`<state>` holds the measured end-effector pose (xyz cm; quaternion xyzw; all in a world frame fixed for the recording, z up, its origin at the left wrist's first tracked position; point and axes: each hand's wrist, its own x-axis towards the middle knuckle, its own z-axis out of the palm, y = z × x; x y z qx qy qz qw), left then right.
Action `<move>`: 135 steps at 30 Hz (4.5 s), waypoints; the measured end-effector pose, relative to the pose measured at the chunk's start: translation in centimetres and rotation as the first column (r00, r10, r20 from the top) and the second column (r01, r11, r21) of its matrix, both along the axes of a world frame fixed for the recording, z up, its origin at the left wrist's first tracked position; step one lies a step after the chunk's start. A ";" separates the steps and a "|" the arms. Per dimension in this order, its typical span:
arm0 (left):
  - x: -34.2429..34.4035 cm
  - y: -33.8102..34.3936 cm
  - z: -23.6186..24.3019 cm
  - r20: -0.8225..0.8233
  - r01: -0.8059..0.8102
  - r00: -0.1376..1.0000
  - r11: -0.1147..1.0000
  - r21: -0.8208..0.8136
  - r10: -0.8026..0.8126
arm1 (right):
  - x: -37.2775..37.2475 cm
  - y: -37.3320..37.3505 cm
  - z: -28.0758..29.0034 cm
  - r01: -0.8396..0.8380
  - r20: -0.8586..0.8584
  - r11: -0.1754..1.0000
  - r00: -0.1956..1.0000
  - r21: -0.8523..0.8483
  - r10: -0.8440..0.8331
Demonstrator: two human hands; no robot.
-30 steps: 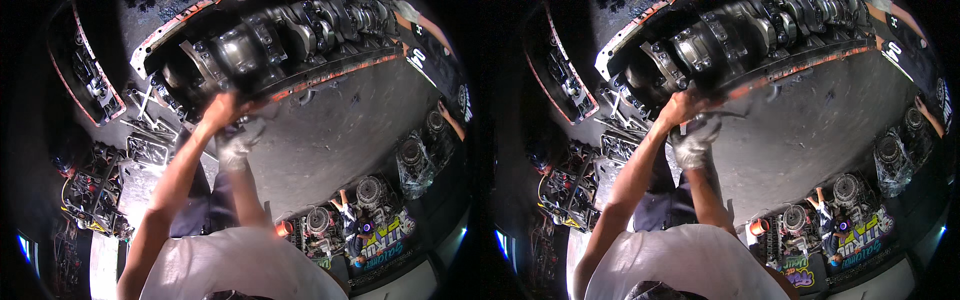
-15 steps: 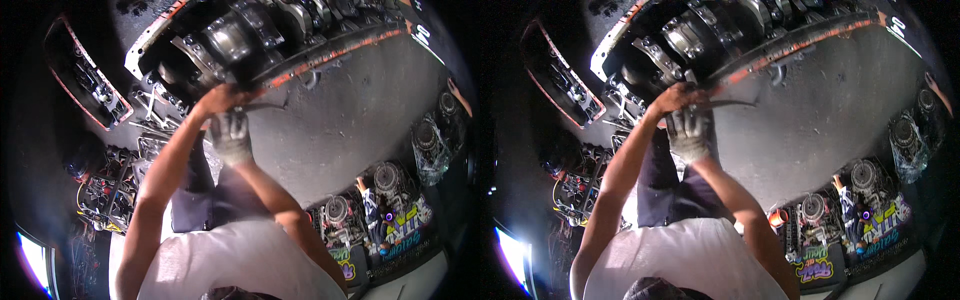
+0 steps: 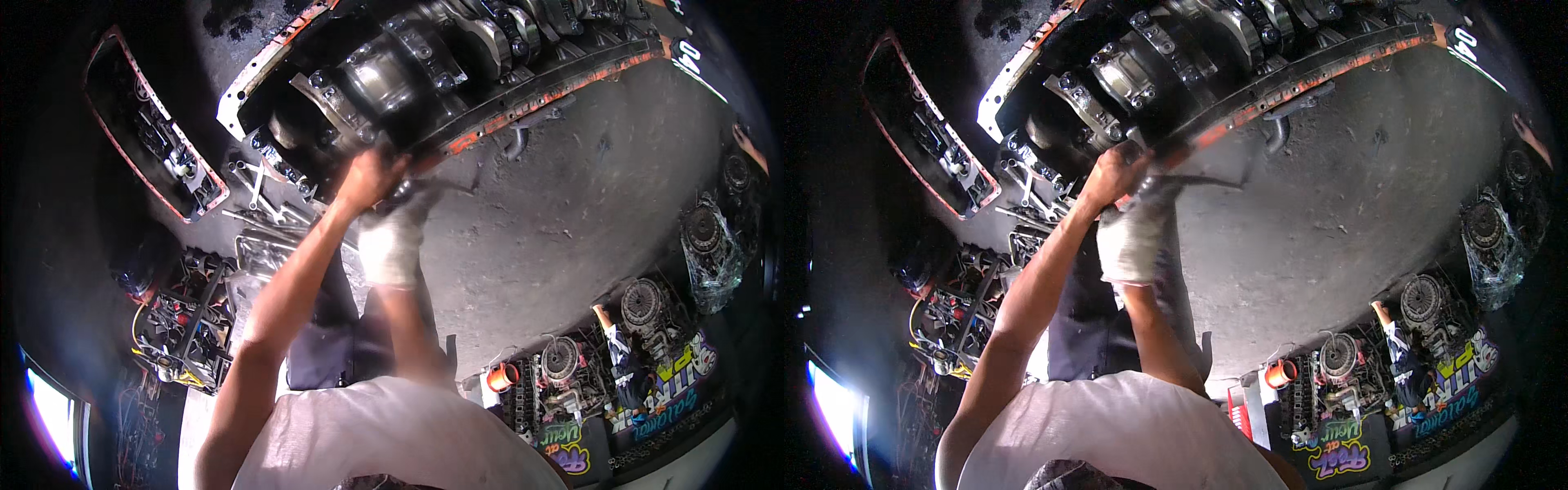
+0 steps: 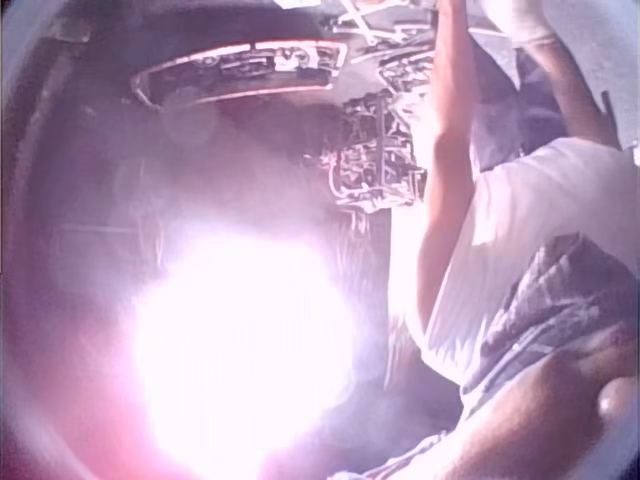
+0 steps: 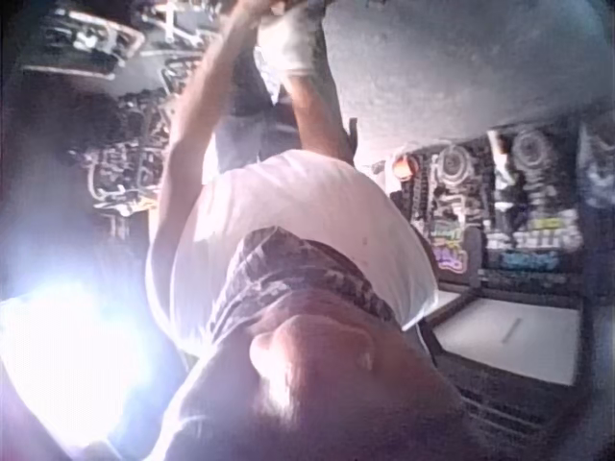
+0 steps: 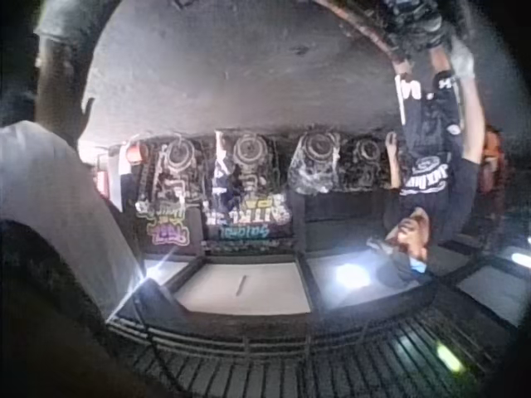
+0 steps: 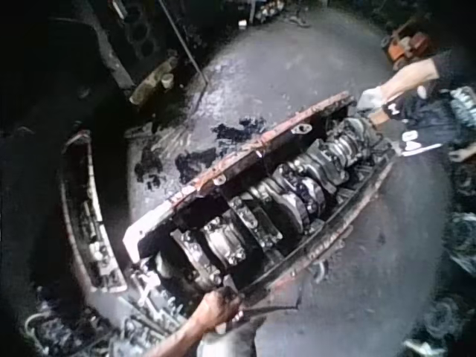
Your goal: The person uses a long metal bar to rotate and align the crankshaft within an engine block, then wipes the end of the shaft with a cloth.
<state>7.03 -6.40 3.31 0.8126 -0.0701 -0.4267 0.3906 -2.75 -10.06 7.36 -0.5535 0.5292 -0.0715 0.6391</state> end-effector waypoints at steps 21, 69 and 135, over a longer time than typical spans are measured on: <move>0.5 0.1 2.3 -0.061 -0.088 0.994 0.996 0.019 0.089 | -3.2 -2.1 1.5 -0.960 -0.340 0.153 0.067 0.234 0.938; -9.1 22.9 4.5 -0.116 -0.896 0.437 0.422 -0.137 0.892 | 17.7 12.6 -0.6 -0.911 -0.657 -0.212 0.081 -0.355 0.749; 4.7 19.6 -3.6 0.461 -0.607 0.612 0.756 -0.246 0.642 | 21.5 9.5 -3.2 -0.227 -0.652 -0.757 -0.397 -0.613 0.646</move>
